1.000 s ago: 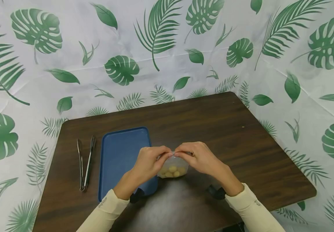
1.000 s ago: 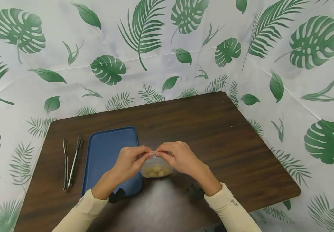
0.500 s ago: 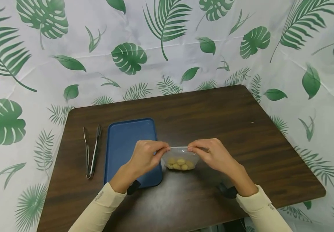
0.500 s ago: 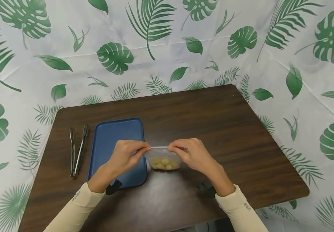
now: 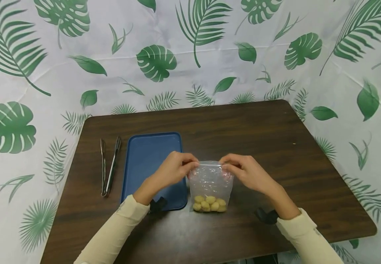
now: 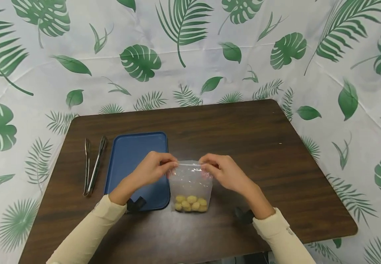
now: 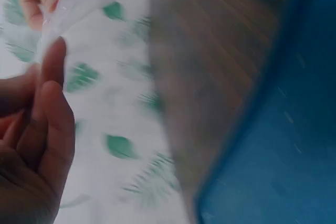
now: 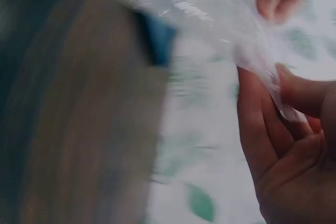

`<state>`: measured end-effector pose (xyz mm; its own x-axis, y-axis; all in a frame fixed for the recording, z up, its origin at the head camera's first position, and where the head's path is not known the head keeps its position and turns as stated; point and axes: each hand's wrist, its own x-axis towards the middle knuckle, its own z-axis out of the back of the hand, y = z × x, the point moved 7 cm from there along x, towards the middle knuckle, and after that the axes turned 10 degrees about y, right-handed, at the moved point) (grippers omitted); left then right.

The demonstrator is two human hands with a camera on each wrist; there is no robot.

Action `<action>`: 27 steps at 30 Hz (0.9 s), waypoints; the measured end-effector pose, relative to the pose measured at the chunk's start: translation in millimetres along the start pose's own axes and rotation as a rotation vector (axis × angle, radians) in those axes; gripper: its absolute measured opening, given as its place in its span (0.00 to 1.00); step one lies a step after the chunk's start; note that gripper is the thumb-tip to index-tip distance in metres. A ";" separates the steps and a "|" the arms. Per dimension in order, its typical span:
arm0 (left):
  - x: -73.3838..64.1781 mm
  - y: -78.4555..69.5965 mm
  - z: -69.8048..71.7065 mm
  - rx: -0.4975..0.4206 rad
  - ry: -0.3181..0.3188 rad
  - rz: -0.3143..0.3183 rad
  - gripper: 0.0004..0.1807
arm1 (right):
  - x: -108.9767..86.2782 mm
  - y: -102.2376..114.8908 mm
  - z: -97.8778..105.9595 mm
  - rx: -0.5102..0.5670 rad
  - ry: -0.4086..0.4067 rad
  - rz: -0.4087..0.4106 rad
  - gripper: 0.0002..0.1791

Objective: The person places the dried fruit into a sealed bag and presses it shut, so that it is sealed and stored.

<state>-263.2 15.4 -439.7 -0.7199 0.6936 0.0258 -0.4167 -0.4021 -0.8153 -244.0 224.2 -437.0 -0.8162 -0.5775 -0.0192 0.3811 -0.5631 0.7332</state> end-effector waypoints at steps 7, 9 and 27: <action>43.3 55.3 5.4 0.309 -0.037 0.213 0.09 | 70.1 -62.2 -21.4 -0.167 0.007 -0.184 0.07; 54.0 66.6 1.6 0.410 -0.025 0.248 0.09 | 80.3 -75.2 -28.7 -0.264 0.002 -0.209 0.08; 61.1 96.9 -17.3 0.459 -0.038 0.269 0.23 | 70.3 -115.9 -25.8 -0.256 -0.004 -0.403 0.29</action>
<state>-337.9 29.2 -527.2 -0.8510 0.5109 -0.1214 -0.4081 -0.7890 -0.4593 -334.3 233.6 -540.9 -0.9224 -0.2815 -0.2645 0.1284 -0.8693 0.4772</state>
